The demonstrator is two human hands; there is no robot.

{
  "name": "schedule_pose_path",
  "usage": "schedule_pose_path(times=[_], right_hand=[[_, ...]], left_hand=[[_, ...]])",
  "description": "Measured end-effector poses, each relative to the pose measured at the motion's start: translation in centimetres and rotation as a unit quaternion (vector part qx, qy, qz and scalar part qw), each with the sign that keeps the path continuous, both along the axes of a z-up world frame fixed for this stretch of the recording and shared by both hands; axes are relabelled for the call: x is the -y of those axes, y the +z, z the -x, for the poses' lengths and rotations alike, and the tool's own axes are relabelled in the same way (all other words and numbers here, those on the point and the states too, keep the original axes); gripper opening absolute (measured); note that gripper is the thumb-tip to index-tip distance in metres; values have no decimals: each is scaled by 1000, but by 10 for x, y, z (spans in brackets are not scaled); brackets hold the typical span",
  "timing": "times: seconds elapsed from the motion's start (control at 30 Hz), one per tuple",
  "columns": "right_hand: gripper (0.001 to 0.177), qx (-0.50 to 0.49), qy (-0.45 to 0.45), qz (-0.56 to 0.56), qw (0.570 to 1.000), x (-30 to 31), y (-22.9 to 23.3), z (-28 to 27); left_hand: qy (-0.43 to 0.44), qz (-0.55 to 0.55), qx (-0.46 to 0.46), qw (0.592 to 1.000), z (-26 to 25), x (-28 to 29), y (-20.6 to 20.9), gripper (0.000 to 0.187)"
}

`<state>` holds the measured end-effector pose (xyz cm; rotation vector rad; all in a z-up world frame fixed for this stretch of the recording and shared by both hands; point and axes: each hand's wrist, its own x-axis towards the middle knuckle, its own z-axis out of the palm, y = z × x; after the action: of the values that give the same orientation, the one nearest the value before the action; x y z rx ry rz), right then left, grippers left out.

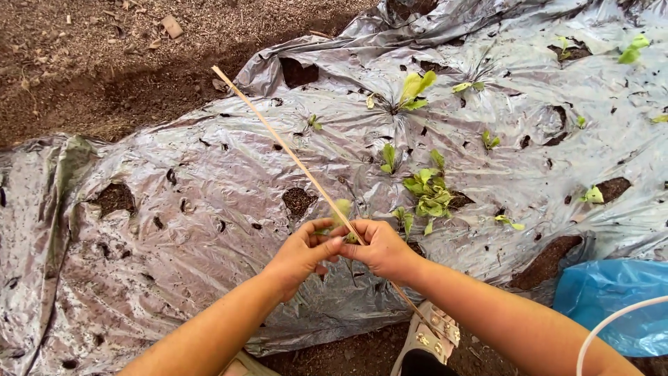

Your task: Planting small green seedlings into a garden bed covered with plastic mulch using a wooden stick to create holes.

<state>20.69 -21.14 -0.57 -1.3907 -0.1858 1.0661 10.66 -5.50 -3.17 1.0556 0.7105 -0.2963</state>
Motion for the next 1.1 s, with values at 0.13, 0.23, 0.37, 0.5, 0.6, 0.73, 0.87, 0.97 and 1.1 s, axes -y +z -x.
schedule_pose_path(times=[0.13, 0.23, 0.37, 0.5, 0.6, 0.73, 0.87, 0.97, 1.1], right_hand=[[28, -4, 31, 48, 998, 1, 10, -15], [25, 21, 14, 122, 992, 12, 22, -37], [22, 82, 3, 162, 983, 34, -7, -67], [22, 271, -90, 132, 949, 43, -7, -72], [31, 329, -168, 54, 928, 32, 11, -78], [35, 407, -98, 39, 907, 12, 23, -76], [28, 401, -57, 42, 913, -13, 2, -66], [23, 489, 19, 36, 871, -38, -9, -64], [30, 557, 106, 89, 819, -70, -30, -60]], left_hand=[[-7, -71, -17, 997, 5, -9, -24, 27], [19, -83, -37, 996, 13, -21, -28, 28], [63, -56, -66, 994, 20, -35, -19, 29], [144, -43, -70, 986, 33, -50, -26, 28], [189, -30, -102, 976, 47, -55, -40, 33], [201, -8, -147, 968, 61, -53, -37, 30], [194, 7, -128, 973, 68, -51, -58, 31], [197, 3, -99, 975, 64, -51, -61, 36], [221, -10, -93, 971, 60, -53, -64, 41]])
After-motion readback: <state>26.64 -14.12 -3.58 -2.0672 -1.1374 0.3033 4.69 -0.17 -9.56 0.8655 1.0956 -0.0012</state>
